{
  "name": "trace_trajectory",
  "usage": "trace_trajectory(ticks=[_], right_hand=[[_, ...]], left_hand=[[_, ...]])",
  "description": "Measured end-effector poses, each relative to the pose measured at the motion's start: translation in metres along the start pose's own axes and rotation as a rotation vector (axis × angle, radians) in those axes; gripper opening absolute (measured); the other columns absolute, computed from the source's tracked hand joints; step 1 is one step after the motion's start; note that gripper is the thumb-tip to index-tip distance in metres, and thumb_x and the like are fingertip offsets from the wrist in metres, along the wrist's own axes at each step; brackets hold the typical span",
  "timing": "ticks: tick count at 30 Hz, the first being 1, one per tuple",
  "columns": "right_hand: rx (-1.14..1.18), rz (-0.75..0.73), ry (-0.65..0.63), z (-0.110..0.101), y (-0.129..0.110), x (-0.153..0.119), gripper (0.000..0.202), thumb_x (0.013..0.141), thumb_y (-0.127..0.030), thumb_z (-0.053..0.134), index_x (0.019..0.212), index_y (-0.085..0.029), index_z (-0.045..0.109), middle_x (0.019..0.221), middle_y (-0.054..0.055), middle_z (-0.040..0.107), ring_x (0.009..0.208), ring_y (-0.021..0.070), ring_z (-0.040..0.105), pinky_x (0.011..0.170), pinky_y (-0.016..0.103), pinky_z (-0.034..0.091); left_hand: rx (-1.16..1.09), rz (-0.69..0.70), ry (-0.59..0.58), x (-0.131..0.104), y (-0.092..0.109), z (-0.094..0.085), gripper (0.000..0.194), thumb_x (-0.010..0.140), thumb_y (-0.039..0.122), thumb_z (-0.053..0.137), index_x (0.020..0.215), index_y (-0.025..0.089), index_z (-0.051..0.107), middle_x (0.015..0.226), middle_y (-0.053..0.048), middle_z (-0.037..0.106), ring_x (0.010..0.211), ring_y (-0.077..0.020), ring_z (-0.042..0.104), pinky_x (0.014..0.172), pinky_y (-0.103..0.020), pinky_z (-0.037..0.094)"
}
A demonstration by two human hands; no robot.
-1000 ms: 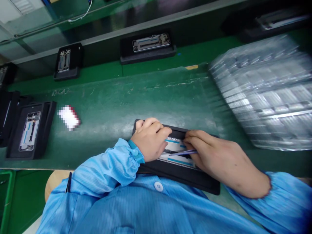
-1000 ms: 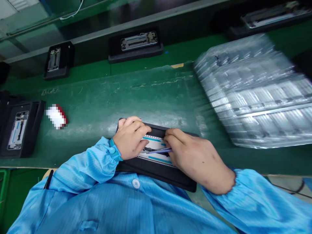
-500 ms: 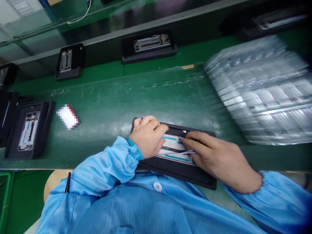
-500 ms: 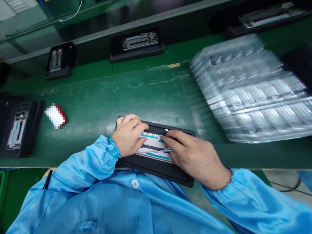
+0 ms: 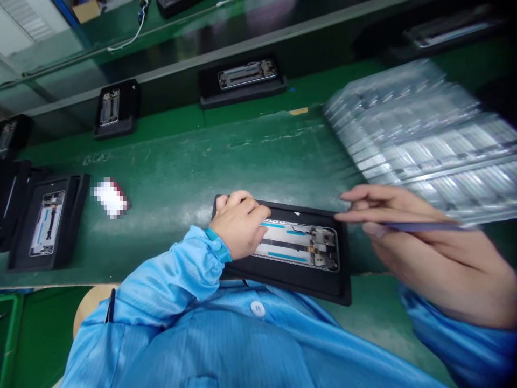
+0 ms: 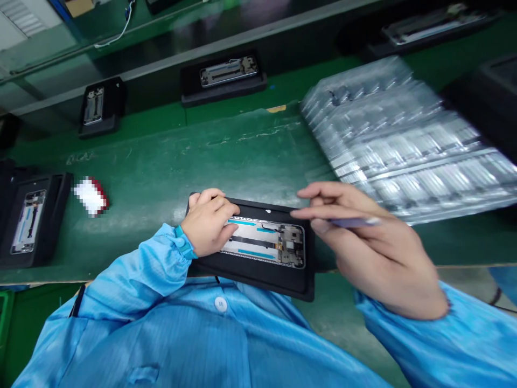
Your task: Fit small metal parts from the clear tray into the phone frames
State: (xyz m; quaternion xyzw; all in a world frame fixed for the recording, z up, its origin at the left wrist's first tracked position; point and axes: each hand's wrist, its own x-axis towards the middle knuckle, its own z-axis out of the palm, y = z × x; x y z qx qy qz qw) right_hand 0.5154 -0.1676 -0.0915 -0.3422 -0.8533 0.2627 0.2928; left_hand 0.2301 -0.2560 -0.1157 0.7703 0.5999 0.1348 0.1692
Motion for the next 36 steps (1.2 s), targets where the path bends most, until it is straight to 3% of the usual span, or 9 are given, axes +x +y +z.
trace_trajectory(ticks=[2,5,9,19,25,31,36], right_hand=[[0.020,0.003,0.016,0.003,-0.001,0.003,0.030,0.112,-0.025,0.054,0.126,-0.034,0.079,0.127,0.013,0.076,0.111,0.0347,0.078,0.090,0.051,0.067],[0.005,-0.062,-0.062,0.022,0.003,0.000,0.026,0.112,-0.025,0.055,0.122,-0.032,0.078,0.108,0.008,0.081,0.092,0.0302,0.080,0.080,0.047,0.068],[-0.038,-0.060,0.008,0.041,0.009,-0.009,0.014,0.110,-0.029,0.063,0.106,-0.026,0.075,0.099,0.007,0.083,0.087,0.0274,0.081,0.079,0.042,0.067],[-0.081,-0.096,-0.052,0.045,0.007,-0.009,0.016,0.110,-0.026,0.061,0.103,-0.027,0.076,0.096,0.005,0.084,0.086,0.0241,0.082,0.080,0.038,0.067],[-0.111,-0.170,-0.006,0.053,0.006,-0.013,0.012,0.109,-0.024,0.064,0.106,-0.026,0.075,0.097,0.005,0.084,0.086,0.0239,0.081,0.081,0.038,0.066],[-0.062,-0.083,-0.019,0.049,0.005,-0.010,0.014,0.109,-0.023,0.063,0.104,-0.027,0.075,0.098,0.004,0.084,0.089,0.0242,0.082,0.082,0.038,0.066],[-0.038,-0.103,-0.008,0.049,0.005,-0.008,0.013,0.110,-0.024,0.063,0.105,-0.027,0.074,0.098,0.004,0.083,0.088,0.0241,0.081,0.083,0.038,0.066]], left_hand=[[0.004,-0.005,0.000,0.000,0.000,0.000,0.021,0.105,0.030,0.067,0.124,0.025,0.074,0.129,-0.010,0.078,0.147,-0.0380,0.051,0.110,-0.059,0.041],[0.003,-0.003,-0.001,0.000,-0.001,0.000,0.021,0.105,0.030,0.067,0.124,0.026,0.075,0.126,-0.009,0.078,0.147,-0.0380,0.051,0.111,-0.060,0.040],[0.000,0.008,0.005,-0.001,0.000,0.001,0.022,0.106,0.030,0.065,0.125,0.025,0.076,0.125,-0.009,0.079,0.146,-0.0375,0.052,0.113,-0.062,0.039],[-0.023,-0.007,0.014,-0.002,-0.001,0.004,0.024,0.106,0.031,0.065,0.125,0.028,0.080,0.126,-0.009,0.079,0.148,-0.0374,0.049,0.114,-0.061,0.038],[-0.048,0.011,0.008,-0.001,-0.004,0.007,0.022,0.107,0.030,0.065,0.119,0.029,0.083,0.127,-0.007,0.080,0.150,-0.0372,0.048,0.115,-0.062,0.034],[-0.048,0.004,0.002,-0.001,-0.003,0.007,0.024,0.107,0.030,0.065,0.123,0.031,0.083,0.129,-0.007,0.080,0.152,-0.0373,0.047,0.113,-0.061,0.034],[-0.053,0.006,0.009,-0.001,-0.003,0.006,0.023,0.107,0.030,0.065,0.121,0.030,0.083,0.128,-0.007,0.081,0.151,-0.0373,0.048,0.113,-0.061,0.033]])
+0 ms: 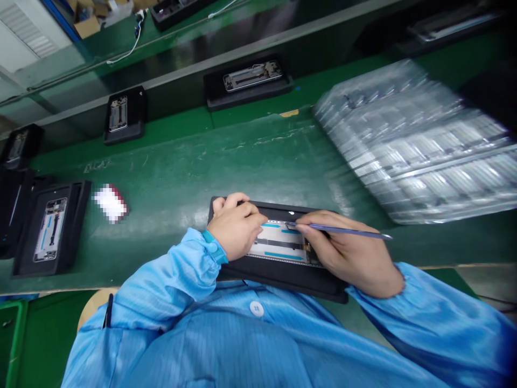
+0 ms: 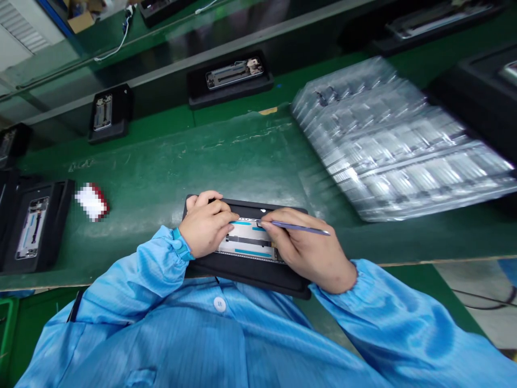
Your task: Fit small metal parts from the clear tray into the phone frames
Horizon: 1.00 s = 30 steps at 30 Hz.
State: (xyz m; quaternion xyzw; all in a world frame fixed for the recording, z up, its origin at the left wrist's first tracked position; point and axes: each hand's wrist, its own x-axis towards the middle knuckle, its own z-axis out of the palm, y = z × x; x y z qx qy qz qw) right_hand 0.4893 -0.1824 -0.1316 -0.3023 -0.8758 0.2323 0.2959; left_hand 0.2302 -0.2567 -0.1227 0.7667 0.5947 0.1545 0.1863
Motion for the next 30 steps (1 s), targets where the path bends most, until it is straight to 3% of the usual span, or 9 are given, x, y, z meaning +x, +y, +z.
trace_trajectory(ticks=[10,16,24,30], right_hand=[[-0.070,-0.181,0.031,0.0054,-0.0004,-0.0002,0.010,0.109,-0.020,0.065,0.108,-0.024,0.074,0.100,0.005,0.084,0.085,0.0212,0.081,0.080,0.033,0.063],[-0.067,-0.102,0.046,0.0025,-0.0012,-0.0018,0.009,0.107,-0.019,0.067,0.105,-0.024,0.074,0.099,0.004,0.084,0.084,0.0209,0.081,0.077,0.031,0.063],[-0.080,-0.113,0.016,0.0023,-0.0011,0.0030,0.009,0.110,-0.020,0.064,0.106,-0.024,0.071,0.097,0.003,0.083,0.082,0.0201,0.080,0.073,0.031,0.062],[-0.130,-0.220,0.021,0.0056,0.0001,0.0036,0.009,0.109,-0.020,0.064,0.108,-0.024,0.073,0.099,0.005,0.085,0.085,0.0217,0.081,0.079,0.034,0.064]], left_hand=[[-0.009,0.007,0.006,0.0001,-0.0027,0.0030,0.022,0.106,0.029,0.067,0.121,0.029,0.083,0.128,-0.006,0.081,0.150,-0.0378,0.048,0.111,-0.060,0.032],[-0.001,0.006,-0.004,0.0003,-0.0019,0.0027,0.022,0.106,0.028,0.066,0.120,0.030,0.083,0.128,-0.007,0.081,0.151,-0.0376,0.047,0.110,-0.060,0.033],[-0.005,0.015,0.011,-0.0002,-0.0014,0.0031,0.020,0.106,0.027,0.067,0.117,0.029,0.083,0.126,-0.007,0.081,0.150,-0.0378,0.048,0.109,-0.060,0.033],[-0.013,0.004,0.012,0.0000,-0.0015,0.0046,0.020,0.104,0.027,0.069,0.117,0.029,0.084,0.125,-0.007,0.081,0.150,-0.0384,0.049,0.109,-0.060,0.033]])
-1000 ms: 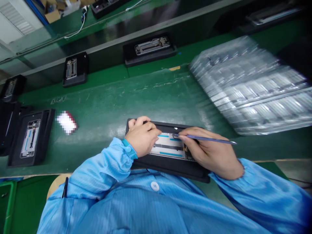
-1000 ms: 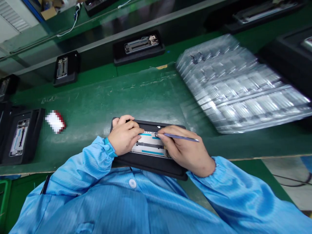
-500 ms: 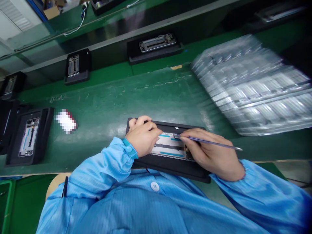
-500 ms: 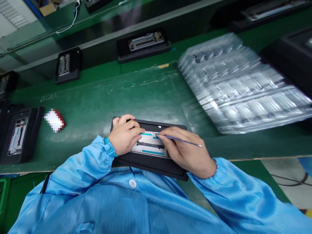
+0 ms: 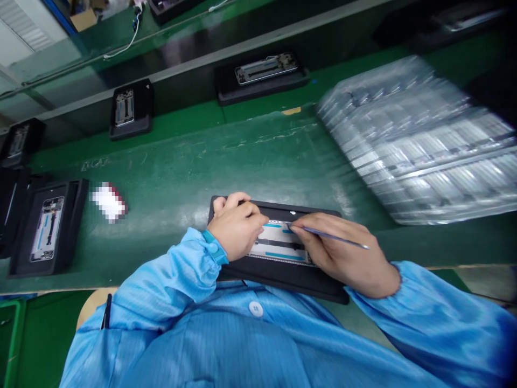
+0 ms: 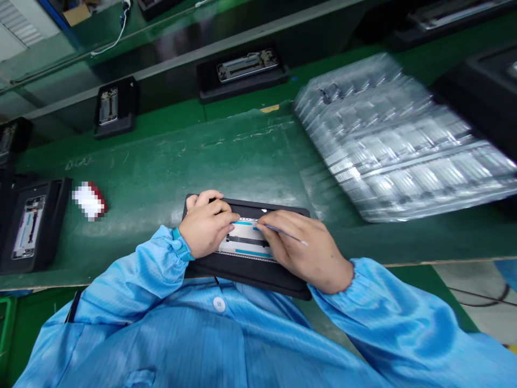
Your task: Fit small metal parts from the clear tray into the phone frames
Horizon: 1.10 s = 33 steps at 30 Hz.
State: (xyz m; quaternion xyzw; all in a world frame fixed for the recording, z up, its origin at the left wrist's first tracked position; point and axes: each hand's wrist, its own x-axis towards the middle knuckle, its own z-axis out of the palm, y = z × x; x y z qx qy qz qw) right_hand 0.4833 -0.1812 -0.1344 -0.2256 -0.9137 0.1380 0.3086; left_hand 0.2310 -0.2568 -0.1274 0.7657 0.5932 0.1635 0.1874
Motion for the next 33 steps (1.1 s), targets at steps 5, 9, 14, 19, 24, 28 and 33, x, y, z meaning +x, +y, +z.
trace_trajectory(ticks=[5,9,14,19,24,28,33], right_hand=[[-0.014,-0.006,0.027,0.002,-0.001,-0.002,0.007,0.107,-0.019,0.067,0.108,-0.023,0.073,0.098,0.005,0.085,0.084,0.0223,0.081,0.079,0.034,0.063],[0.054,0.151,-0.002,-0.005,0.001,0.000,0.010,0.109,-0.021,0.064,0.103,-0.024,0.072,0.095,0.005,0.083,0.082,0.0218,0.080,0.075,0.034,0.062],[0.085,0.220,0.003,-0.010,0.002,-0.002,0.012,0.109,-0.025,0.064,0.100,-0.025,0.072,0.092,0.004,0.082,0.083,0.0239,0.080,0.072,0.036,0.060],[0.027,0.205,-0.030,-0.008,-0.001,-0.003,0.014,0.111,-0.028,0.063,0.101,-0.026,0.072,0.092,0.004,0.082,0.081,0.0229,0.080,0.072,0.035,0.061],[0.015,0.180,0.008,-0.006,-0.002,-0.006,0.010,0.107,-0.021,0.067,0.104,-0.027,0.075,0.095,0.003,0.084,0.083,0.0221,0.082,0.083,0.035,0.066],[0.051,0.115,0.004,-0.004,-0.002,-0.008,0.011,0.106,-0.019,0.069,0.108,-0.028,0.076,0.100,0.002,0.086,0.085,0.0227,0.083,0.085,0.037,0.069],[0.064,0.173,0.020,-0.007,-0.006,-0.005,0.011,0.106,-0.019,0.068,0.106,-0.028,0.075,0.097,0.003,0.085,0.083,0.0226,0.083,0.083,0.037,0.069]], left_hand=[[-0.008,0.010,0.008,0.000,-0.001,0.000,0.021,0.105,0.028,0.069,0.118,0.029,0.084,0.125,-0.006,0.081,0.150,-0.0384,0.049,0.109,-0.059,0.033],[-0.011,0.002,0.007,0.000,-0.002,0.000,0.022,0.105,0.028,0.068,0.121,0.030,0.083,0.127,-0.006,0.081,0.151,-0.0378,0.048,0.110,-0.059,0.033],[-0.015,0.016,0.017,-0.001,-0.002,0.000,0.021,0.106,0.028,0.066,0.120,0.029,0.083,0.126,-0.007,0.081,0.151,-0.0378,0.049,0.109,-0.059,0.034],[-0.010,0.008,0.003,-0.002,0.000,-0.001,0.019,0.107,0.027,0.066,0.118,0.029,0.082,0.126,-0.007,0.081,0.151,-0.0378,0.049,0.108,-0.058,0.034],[-0.004,0.007,-0.014,-0.002,0.002,-0.003,0.018,0.106,0.025,0.067,0.117,0.028,0.082,0.127,-0.007,0.080,0.151,-0.0375,0.049,0.106,-0.057,0.034],[0.008,0.007,-0.022,-0.001,0.003,-0.004,0.018,0.107,0.024,0.067,0.118,0.029,0.081,0.127,-0.007,0.080,0.151,-0.0372,0.048,0.105,-0.057,0.034],[0.008,0.004,-0.033,-0.001,0.004,-0.005,0.021,0.107,0.023,0.066,0.121,0.029,0.080,0.127,-0.007,0.079,0.152,-0.0371,0.048,0.105,-0.056,0.034]])
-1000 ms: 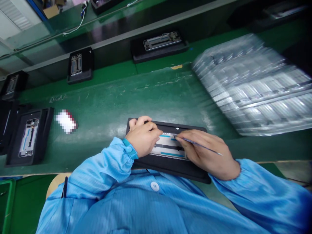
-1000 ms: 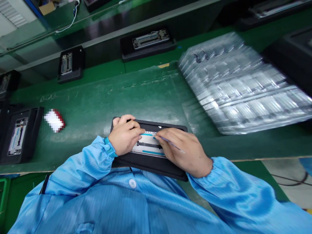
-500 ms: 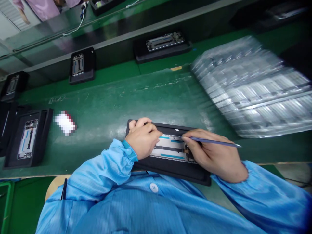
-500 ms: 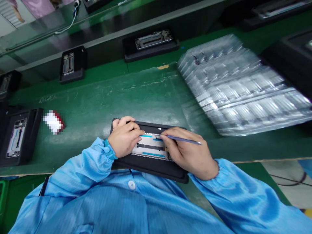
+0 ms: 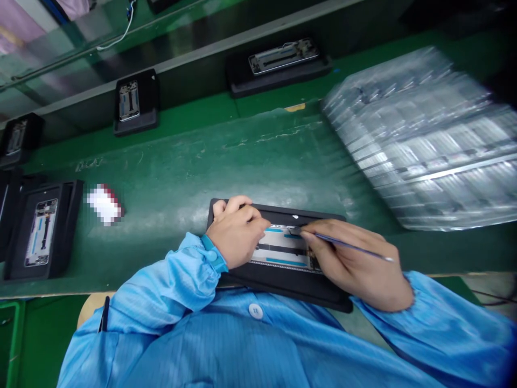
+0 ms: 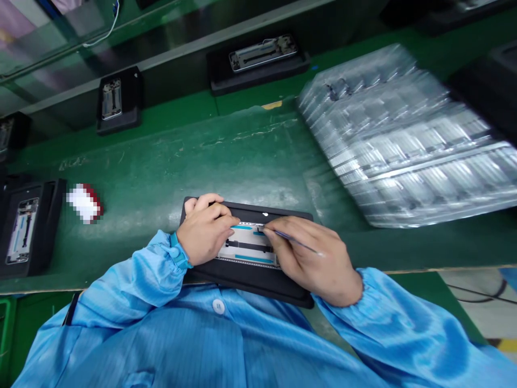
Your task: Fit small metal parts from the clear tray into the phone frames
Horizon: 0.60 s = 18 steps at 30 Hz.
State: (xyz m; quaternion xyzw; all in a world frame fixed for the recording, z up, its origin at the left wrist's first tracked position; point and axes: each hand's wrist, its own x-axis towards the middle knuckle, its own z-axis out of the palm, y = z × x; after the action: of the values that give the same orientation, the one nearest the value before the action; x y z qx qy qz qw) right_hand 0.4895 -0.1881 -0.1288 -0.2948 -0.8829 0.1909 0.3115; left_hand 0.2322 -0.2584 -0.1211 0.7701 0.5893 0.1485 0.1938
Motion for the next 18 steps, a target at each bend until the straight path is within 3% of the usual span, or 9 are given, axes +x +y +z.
trace_trajectory(ticks=[5,11,18], right_hand=[[0.069,-0.001,-0.001,-0.0038,-0.0015,0.0039,0.013,0.105,-0.016,0.069,0.104,-0.028,0.073,0.097,0.002,0.085,0.081,0.0214,0.082,0.077,0.036,0.068],[0.050,-0.052,-0.014,-0.0016,0.0013,0.0033,0.013,0.105,-0.016,0.070,0.109,-0.028,0.074,0.098,0.002,0.086,0.083,0.0220,0.083,0.081,0.037,0.069],[0.054,-0.009,0.004,-0.0017,0.0014,0.0009,0.014,0.104,-0.016,0.071,0.108,-0.029,0.075,0.098,0.002,0.086,0.083,0.0233,0.084,0.084,0.037,0.070]], left_hand=[[-0.001,-0.007,-0.002,-0.0003,0.0003,0.0003,0.022,0.107,0.023,0.065,0.121,0.030,0.080,0.128,-0.007,0.078,0.152,-0.0370,0.047,0.105,-0.056,0.035],[0.000,-0.003,-0.007,0.0000,0.0002,0.0008,0.023,0.107,0.023,0.065,0.122,0.030,0.081,0.127,-0.007,0.079,0.151,-0.0377,0.048,0.104,-0.057,0.035],[-0.011,0.007,-0.003,-0.0003,-0.0002,0.0003,0.023,0.108,0.023,0.063,0.122,0.029,0.080,0.127,-0.007,0.079,0.151,-0.0378,0.047,0.104,-0.057,0.034]])
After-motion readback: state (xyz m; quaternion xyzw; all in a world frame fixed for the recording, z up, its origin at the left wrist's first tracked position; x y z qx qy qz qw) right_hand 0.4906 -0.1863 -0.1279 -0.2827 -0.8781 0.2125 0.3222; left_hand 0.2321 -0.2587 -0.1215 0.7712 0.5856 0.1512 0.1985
